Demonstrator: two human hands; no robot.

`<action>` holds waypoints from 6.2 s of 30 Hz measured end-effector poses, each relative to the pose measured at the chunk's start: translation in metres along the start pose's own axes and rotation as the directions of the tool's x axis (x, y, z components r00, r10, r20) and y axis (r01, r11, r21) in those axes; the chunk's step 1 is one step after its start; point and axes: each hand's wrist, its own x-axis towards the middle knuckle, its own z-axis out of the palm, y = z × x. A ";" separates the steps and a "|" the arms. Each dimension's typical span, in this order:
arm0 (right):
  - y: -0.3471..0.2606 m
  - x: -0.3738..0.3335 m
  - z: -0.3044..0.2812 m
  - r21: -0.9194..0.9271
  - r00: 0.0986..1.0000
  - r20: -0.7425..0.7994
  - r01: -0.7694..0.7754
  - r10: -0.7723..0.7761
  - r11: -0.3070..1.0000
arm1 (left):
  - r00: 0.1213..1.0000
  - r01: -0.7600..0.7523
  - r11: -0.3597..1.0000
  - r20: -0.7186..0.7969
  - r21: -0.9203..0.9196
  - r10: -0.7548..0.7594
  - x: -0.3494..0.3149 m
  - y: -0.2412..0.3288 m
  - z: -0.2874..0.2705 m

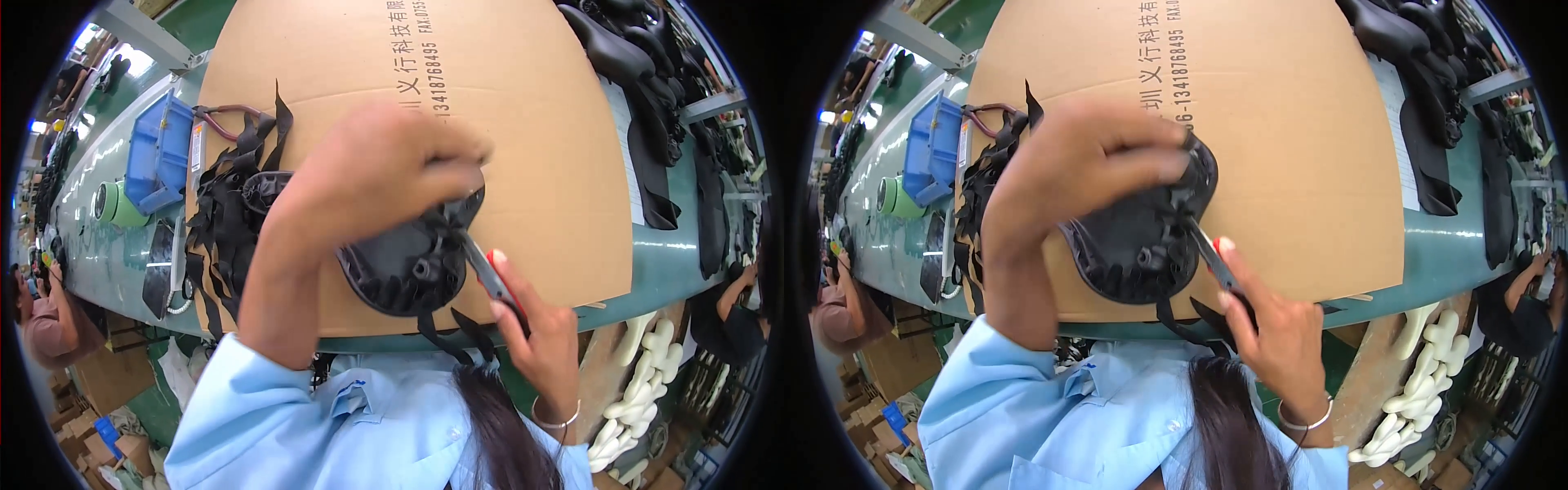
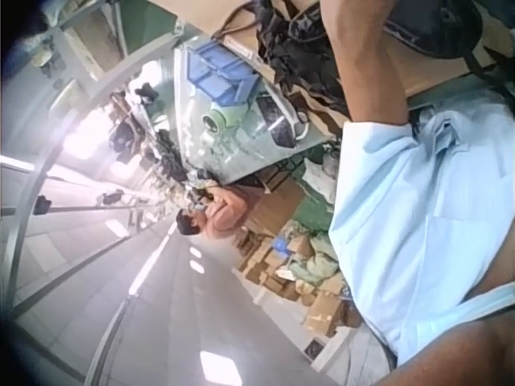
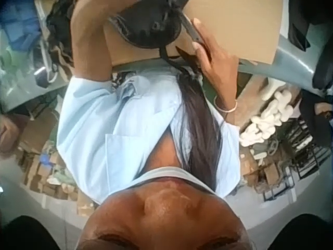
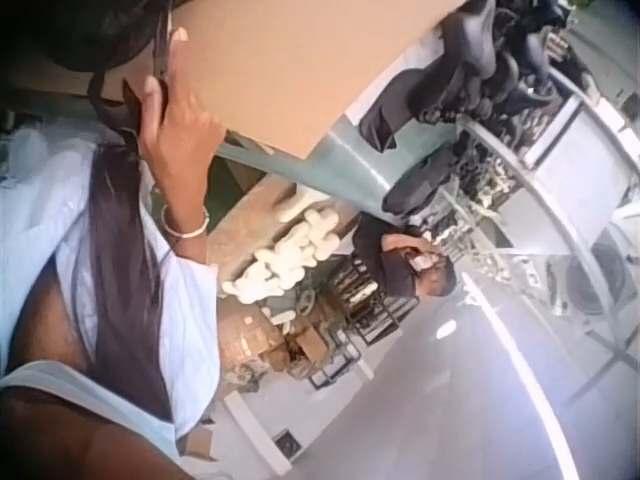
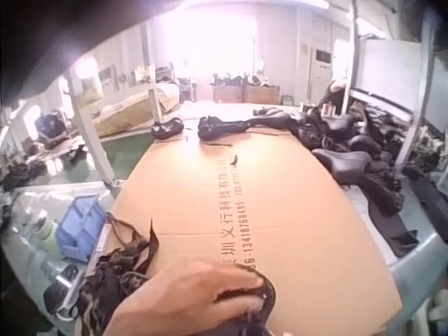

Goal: Trim excess material from bicycle seats using a utility knife.

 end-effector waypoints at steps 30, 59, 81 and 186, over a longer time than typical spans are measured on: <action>-0.013 -0.022 0.017 0.291 0.984 0.045 -0.180 0.174 0.940 | 0.736 -0.343 0.880 -0.488 0.329 0.469 0.005 -0.061 0.034; -0.015 -0.013 -0.065 -0.488 0.976 0.216 0.122 -0.016 0.864 | 0.997 -0.081 0.588 -0.058 -0.805 0.057 -0.031 -0.007 -0.024; 0.010 -0.010 0.019 0.339 0.932 -0.193 -0.230 0.306 0.912 | 0.817 0.534 0.816 0.382 -0.222 -0.431 -0.054 -0.024 0.029; 0.019 0.023 -0.018 0.090 0.976 -0.132 0.184 -0.171 0.979 | 0.830 0.314 0.944 -0.453 -0.103 -0.325 -0.046 0.010 0.082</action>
